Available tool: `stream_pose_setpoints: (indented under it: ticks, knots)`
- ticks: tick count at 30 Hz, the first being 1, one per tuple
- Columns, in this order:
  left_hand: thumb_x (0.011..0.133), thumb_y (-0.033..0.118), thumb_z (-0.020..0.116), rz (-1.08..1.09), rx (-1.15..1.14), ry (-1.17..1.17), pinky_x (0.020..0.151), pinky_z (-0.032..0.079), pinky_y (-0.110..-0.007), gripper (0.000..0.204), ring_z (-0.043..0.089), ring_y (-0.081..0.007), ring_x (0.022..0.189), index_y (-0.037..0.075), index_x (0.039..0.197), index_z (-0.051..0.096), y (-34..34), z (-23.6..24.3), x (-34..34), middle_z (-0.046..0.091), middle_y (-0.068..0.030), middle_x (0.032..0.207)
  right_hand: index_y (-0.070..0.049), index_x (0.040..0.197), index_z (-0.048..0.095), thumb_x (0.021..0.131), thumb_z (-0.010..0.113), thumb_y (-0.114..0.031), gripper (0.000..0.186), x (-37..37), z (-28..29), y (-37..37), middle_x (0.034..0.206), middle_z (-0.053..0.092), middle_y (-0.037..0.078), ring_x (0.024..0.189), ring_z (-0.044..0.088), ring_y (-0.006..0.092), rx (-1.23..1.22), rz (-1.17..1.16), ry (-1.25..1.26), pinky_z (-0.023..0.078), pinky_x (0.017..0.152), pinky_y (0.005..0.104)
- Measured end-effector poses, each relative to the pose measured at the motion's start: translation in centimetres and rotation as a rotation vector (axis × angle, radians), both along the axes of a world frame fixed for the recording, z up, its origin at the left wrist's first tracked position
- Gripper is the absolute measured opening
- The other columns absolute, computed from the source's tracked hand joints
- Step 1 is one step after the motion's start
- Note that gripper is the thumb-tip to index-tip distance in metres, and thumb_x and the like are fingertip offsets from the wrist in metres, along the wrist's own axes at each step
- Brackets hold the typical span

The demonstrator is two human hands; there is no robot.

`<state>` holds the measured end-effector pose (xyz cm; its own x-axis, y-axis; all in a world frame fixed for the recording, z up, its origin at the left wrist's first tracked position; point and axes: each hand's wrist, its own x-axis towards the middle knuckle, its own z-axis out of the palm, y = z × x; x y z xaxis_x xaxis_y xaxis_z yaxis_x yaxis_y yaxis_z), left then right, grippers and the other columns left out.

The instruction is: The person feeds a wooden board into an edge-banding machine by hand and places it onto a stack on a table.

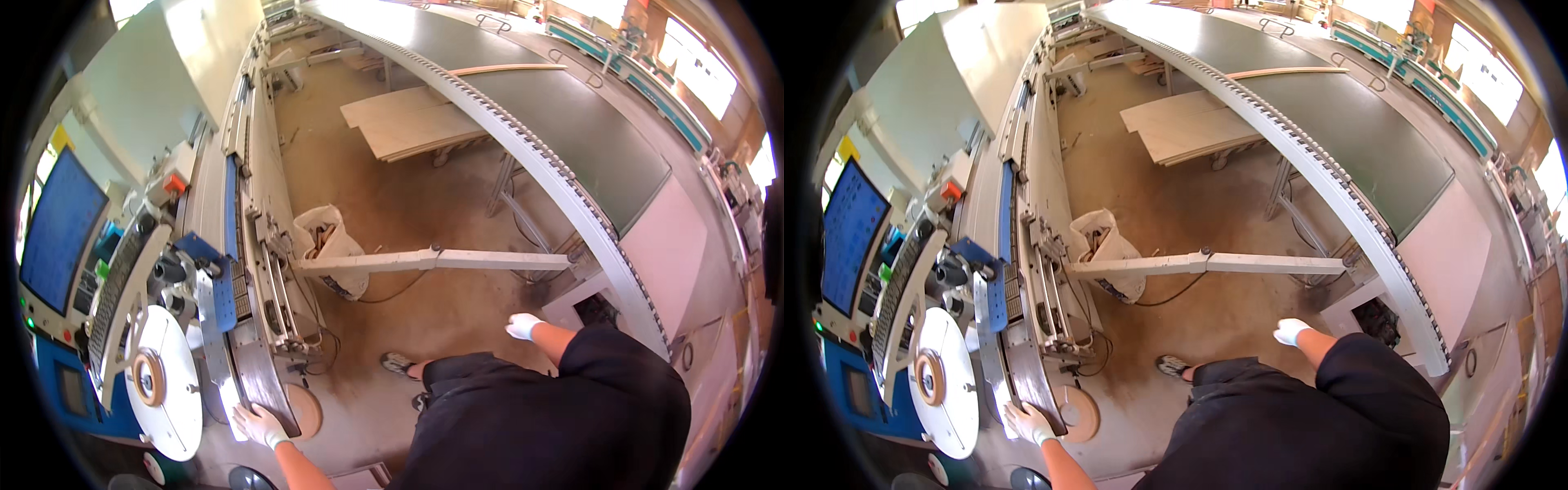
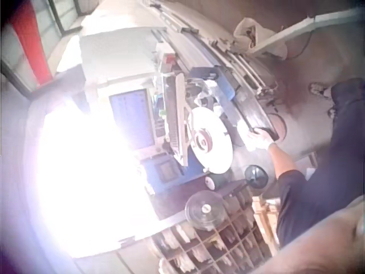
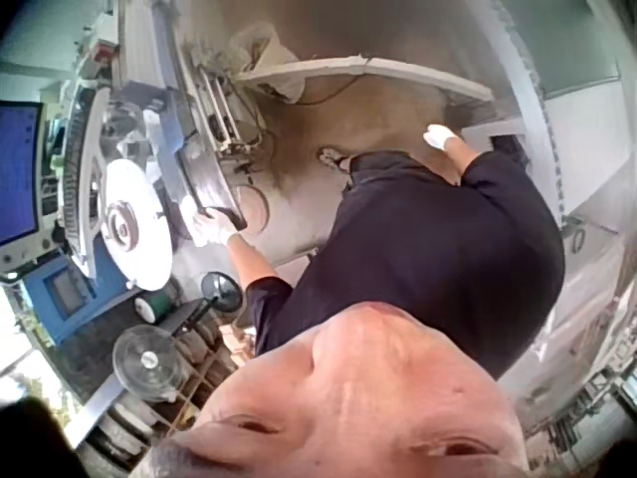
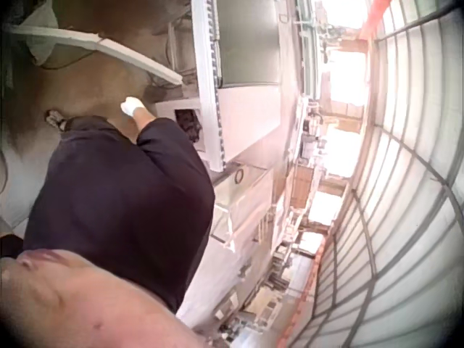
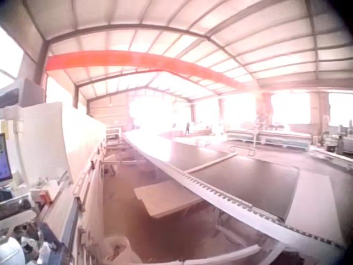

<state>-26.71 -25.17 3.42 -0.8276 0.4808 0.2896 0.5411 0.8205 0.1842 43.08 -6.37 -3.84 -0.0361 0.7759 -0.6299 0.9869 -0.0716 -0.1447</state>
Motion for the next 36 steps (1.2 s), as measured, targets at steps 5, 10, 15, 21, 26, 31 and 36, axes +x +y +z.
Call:
stream_pose_setpoints:
  ticks: [5, 10, 15, 21, 26, 31, 36]
  knots:
    - [0.102, 0.036, 0.049, 0.196, -0.176, -0.091, 0.122, 0.022, -0.053, 0.062, 0.033, -0.0372, 0.149, 0.005, 0.155, 0.039, -1.4, -1.1, 2.1, 0.038, -0.0179, 0.16, -0.004, 0.122, 0.069, 0.095, 0.054, -0.038, 0.046, 1.2, -0.4, -1.6, 0.122, 0.069, 0.022, 0.116, 0.064, 0.0396, -0.071, 0.006, 0.078, 0.049, 0.101, 0.0452]
    - [0.095, 0.041, 0.06, 0.072, -0.264, 0.416, 0.113, 0.04, -0.047, 0.06, 0.05, -0.0414, 0.133, 0.002, 0.14, 0.055, -4.9, -8.9, 2.8, 0.055, -0.0248, 0.14, -0.005, 0.129, 0.066, 0.095, 0.053, -0.033, 0.046, -1.4, 1.4, 2.8, 0.123, 0.069, 0.02, 0.117, 0.064, 0.0391, 0.009, 0.123, 0.31, 0.048, 0.102, 0.0449]
    - [0.101, 0.046, 0.05, 0.161, 0.084, -0.121, 0.122, 0.029, -0.047, 0.077, 0.034, -0.0447, 0.146, -0.011, 0.151, 0.034, -4.7, -10.8, 15.6, 0.04, -0.0318, 0.153, -0.009, 0.129, 0.065, 0.091, 0.056, -0.031, 0.045, 2.0, 4.1, 12.7, 0.122, 0.07, 0.017, 0.115, 0.064, 0.0373, 0.247, 0.104, 0.554, 0.05, 0.1, 0.0449]
    - [0.094, 0.055, 0.058, -0.586, -0.375, -0.699, 0.082, 0.051, -0.056, 0.051, 0.07, -0.0355, 0.089, 0.006, 0.106, 0.071, -7.0, -26.5, 33.3, 0.073, -0.023, 0.104, -0.005, 0.115, 0.066, 0.081, 0.07, -0.018, 0.036, 13.4, 14.2, 24.5, 0.113, 0.068, 0.015, 0.112, 0.063, 0.0359, 1.212, 0.096, 0.425, 0.049, 0.098, 0.0482]
    - [0.095, 0.047, 0.057, -0.622, -0.437, -0.951, 0.093, 0.05, -0.05, 0.048, 0.067, -0.038, 0.104, 0.005, 0.111, 0.072, 4.5, -26.2, 43.9, 0.071, -0.0236, 0.112, -0.003, 0.141, 0.049, 0.081, 0.072, -0.028, 0.069, 24.0, 11.6, 29.0, 0.143, 0.048, 0.021, 0.137, 0.04, 0.0399, 1.079, -0.128, -0.087, 0.03, 0.115, 0.0531]
    - [0.091, 0.041, 0.059, -0.672, -0.386, -0.862, 0.091, 0.054, -0.046, 0.042, 0.071, -0.039, 0.097, 0.003, 0.093, 0.076, 16.2, -13.5, 51.7, 0.073, -0.0229, 0.096, -0.001, 0.153, 0.033, 0.086, 0.07, -0.046, 0.088, 25.3, 12.0, 29.7, 0.135, 0.056, 0.016, 0.116, 0.063, 0.0322, 0.689, -0.242, -0.006, 0.054, 0.094, 0.0446]
    - [0.088, 0.036, 0.068, -0.674, -0.4, -0.896, 0.083, 0.056, -0.041, 0.036, 0.073, -0.0318, 0.087, 0.002, 0.097, 0.076, 23.0, -13.7, 51.5, 0.075, -0.0184, 0.091, -0.001, 0.152, 0.032, 0.089, 0.067, -0.044, 0.084, 25.0, 13.1, 29.7, 0.14, 0.052, 0.017, 0.123, 0.059, 0.0338, 0.7, -0.234, 0.135, 0.051, 0.097, 0.0469]
